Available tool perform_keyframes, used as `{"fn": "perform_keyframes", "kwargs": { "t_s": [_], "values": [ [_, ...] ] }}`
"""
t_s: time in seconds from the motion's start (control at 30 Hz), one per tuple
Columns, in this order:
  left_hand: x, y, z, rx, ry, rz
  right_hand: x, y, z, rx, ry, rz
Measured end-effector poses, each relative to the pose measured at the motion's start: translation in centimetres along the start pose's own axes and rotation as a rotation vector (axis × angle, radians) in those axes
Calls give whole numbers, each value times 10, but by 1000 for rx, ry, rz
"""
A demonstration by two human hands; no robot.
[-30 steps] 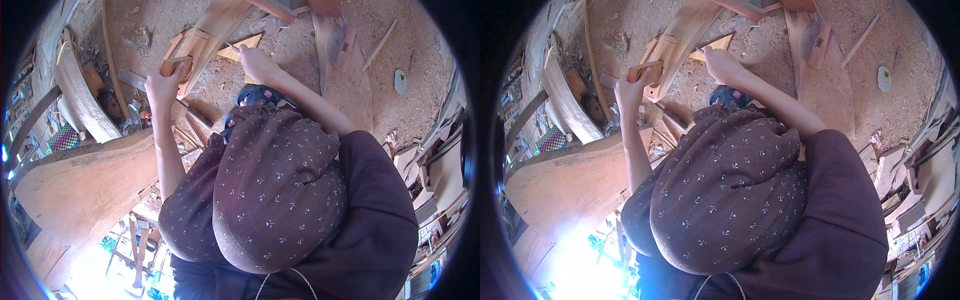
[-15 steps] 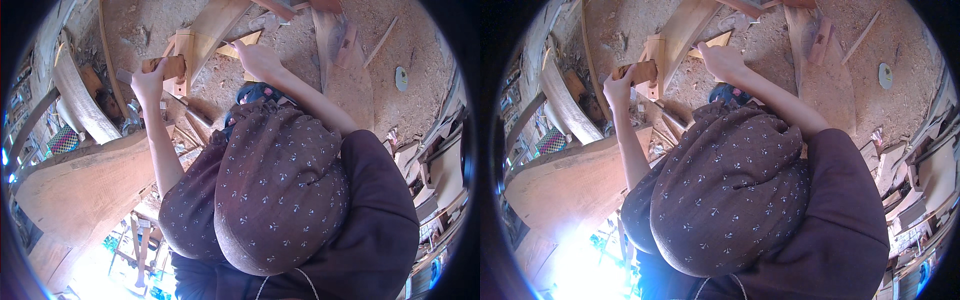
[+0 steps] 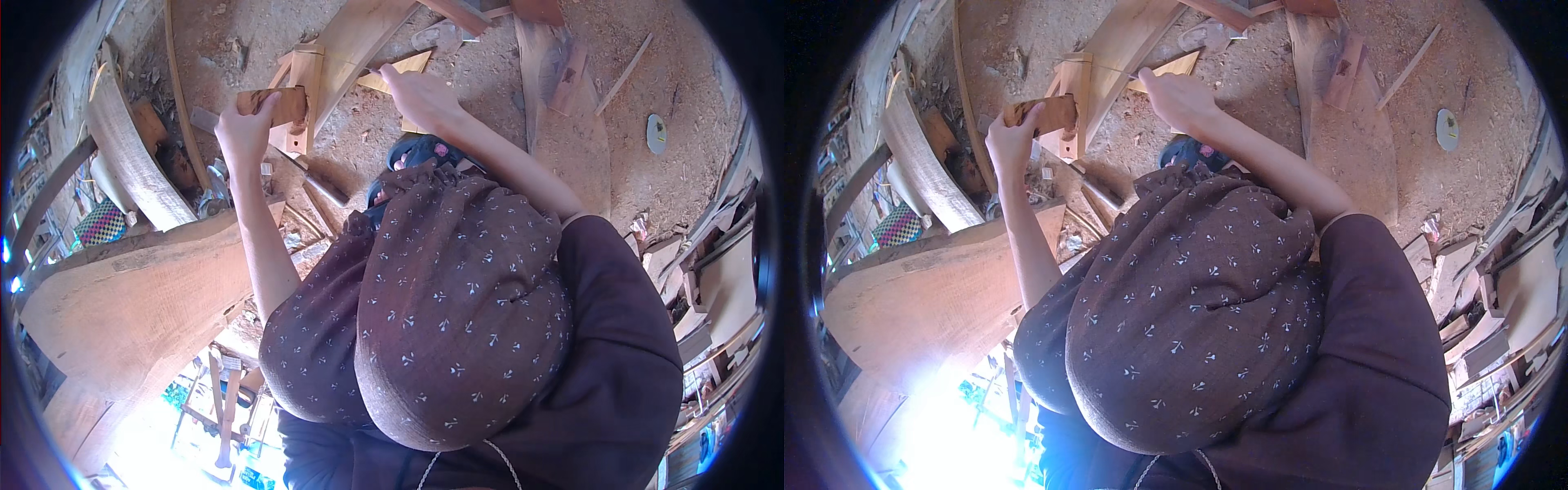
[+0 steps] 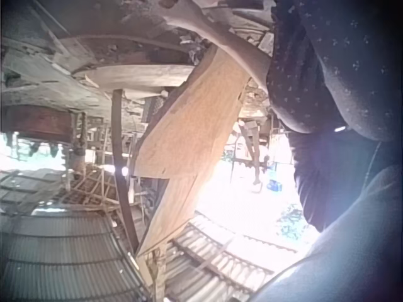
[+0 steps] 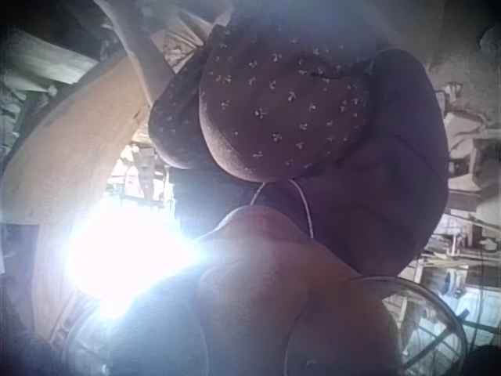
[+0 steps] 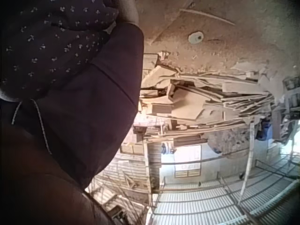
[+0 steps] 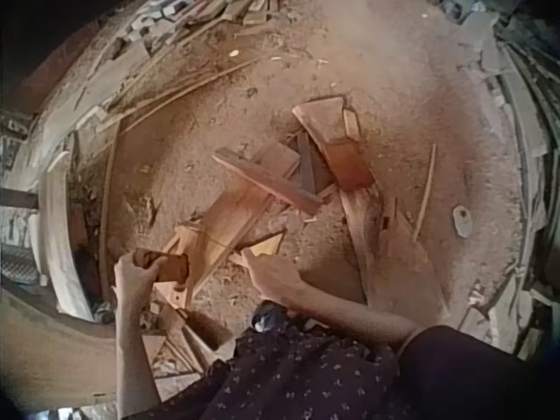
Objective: Using a small hand saw to cut a piece of wood in a workshop setting.
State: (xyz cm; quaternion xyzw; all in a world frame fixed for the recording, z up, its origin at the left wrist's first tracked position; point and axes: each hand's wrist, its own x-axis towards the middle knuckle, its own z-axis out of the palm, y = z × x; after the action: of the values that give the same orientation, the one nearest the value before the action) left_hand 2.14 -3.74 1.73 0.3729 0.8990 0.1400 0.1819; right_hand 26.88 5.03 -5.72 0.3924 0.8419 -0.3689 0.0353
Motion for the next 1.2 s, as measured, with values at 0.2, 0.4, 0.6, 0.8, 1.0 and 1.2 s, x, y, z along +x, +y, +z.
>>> {"fn": "perform_keyframes", "kwargs": {
  "t_s": [0.2,0.4,0.6,0.8,1.0,1.2],
  "values": [
    [-2,-4,0,9,-4,21,4,14,-5,-15,-30,-58],
    [-4,3,0,76,-10,-31,0,21,17,-3,-1,-98],
    [-3,3,0,-2,-8,-7,0,27,12,75,28,-99],
    [-4,10,-4,-2,-40,23,8,27,2,-55,-7,-82],
    [-8,2,-10,14,-56,22,30,-20,14,-80,-18,-47],
    [-7,2,9,-12,34,-46,72,-7,31,-82,-26,-104]
  ]
}}
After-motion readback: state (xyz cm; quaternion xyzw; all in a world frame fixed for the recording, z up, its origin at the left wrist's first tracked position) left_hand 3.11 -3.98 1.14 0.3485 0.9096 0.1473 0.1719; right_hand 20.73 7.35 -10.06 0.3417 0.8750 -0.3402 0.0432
